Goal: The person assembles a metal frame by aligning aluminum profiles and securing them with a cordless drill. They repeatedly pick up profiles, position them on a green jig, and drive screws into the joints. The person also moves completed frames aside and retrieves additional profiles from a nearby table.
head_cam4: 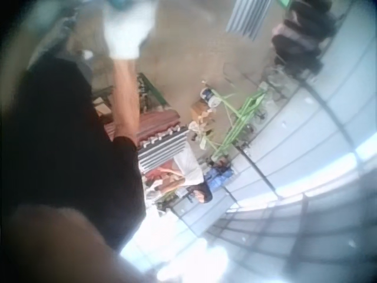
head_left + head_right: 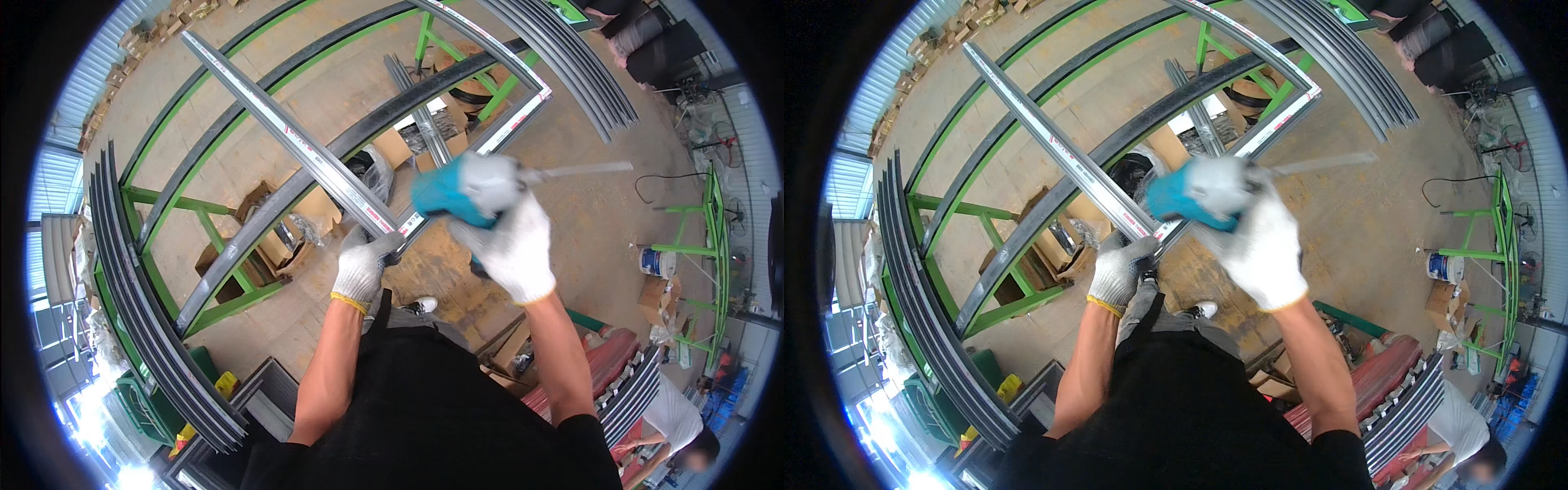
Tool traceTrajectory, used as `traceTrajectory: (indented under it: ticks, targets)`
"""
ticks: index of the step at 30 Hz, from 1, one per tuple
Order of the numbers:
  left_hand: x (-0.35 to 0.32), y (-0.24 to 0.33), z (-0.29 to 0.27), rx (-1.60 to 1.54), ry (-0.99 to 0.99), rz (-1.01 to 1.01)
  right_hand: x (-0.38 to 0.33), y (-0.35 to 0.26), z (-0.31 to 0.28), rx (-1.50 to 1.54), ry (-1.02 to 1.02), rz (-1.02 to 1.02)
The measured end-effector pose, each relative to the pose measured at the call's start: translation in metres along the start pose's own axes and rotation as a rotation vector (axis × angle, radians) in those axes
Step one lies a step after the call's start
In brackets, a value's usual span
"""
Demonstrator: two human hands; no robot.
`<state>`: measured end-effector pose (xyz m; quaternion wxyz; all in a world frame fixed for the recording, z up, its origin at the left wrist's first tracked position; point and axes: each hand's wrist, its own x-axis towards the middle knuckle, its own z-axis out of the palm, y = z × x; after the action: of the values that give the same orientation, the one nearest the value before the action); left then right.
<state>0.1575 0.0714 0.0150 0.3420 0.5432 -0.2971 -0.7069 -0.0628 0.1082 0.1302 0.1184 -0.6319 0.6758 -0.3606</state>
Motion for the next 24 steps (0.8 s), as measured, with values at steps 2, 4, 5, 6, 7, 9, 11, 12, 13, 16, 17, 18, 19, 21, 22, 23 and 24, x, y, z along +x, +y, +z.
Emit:
traceTrajectory:
  ticks: [2,4,5,6,7,9,11,12,13,16,17,18,19,21,22,23,24]
  targets:
    - [0.000,0.000,0.002,-0.002,-0.005,-0.021,0.019,-0.012,0.024,-0.158,0.028,-0.175]
    - [0.000,0.000,0.004,0.007,0.023,-0.012,0.031,-0.020,0.049,-0.288,-0.014,-0.334]
    - [-0.001,-0.001,0.004,-0.027,0.005,-0.024,0.033,-0.023,0.061,-0.379,-0.026,-0.432]
    - [0.001,-0.001,0.004,-0.064,-0.003,-0.016,0.033,-0.028,0.074,-0.532,-0.223,-0.365]
    - [0.001,-0.001,0.005,-0.089,-0.005,-0.029,0.034,-0.029,0.082,-0.584,-0.347,-0.380]
    - [0.006,0.001,0.004,-0.085,-0.007,-0.021,0.034,-0.027,0.087,-0.569,-0.339,-0.383]
    - [0.003,-0.001,0.001,-0.081,-0.031,-0.053,0.035,-0.023,0.088,-0.533,-0.333,-0.351]
    - [0.004,0.000,0.002,-0.011,-0.005,-0.038,0.036,-0.022,0.087,-0.527,-0.359,-0.308]
    - [0.003,0.001,0.001,0.026,0.003,-0.029,0.037,-0.020,0.084,-0.513,-0.327,-0.309]
    - [0.001,0.006,0.003,0.165,0.022,-0.016,0.036,-0.013,0.067,-0.429,-0.218,-0.281]
    - [0.000,0.009,0.003,0.202,0.029,0.006,0.034,-0.011,0.060,-0.416,-0.172,-0.244]
    - [-0.001,0.010,0.003,0.261,0.050,0.003,0.028,-0.009,0.054,-0.403,-0.122,-0.209]
    - [-0.001,0.012,0.004,0.294,0.055,0.018,0.022,-0.007,0.048,-0.388,-0.075,-0.167]
    - [-0.004,0.013,0.004,0.410,0.095,0.028,0.012,-0.001,0.040,-0.443,-0.086,-0.175]
    - [-0.004,0.013,0.005,0.354,0.077,-0.022,0.005,0.001,0.038,-0.473,-0.091,-0.190]
    - [-0.004,0.012,0.005,0.293,0.057,-0.033,0.000,0.004,0.035,-0.505,-0.094,-0.206]
    - [-0.003,0.011,0.006,0.231,0.036,-0.041,-0.004,0.005,0.038,-0.572,-0.142,-0.168]
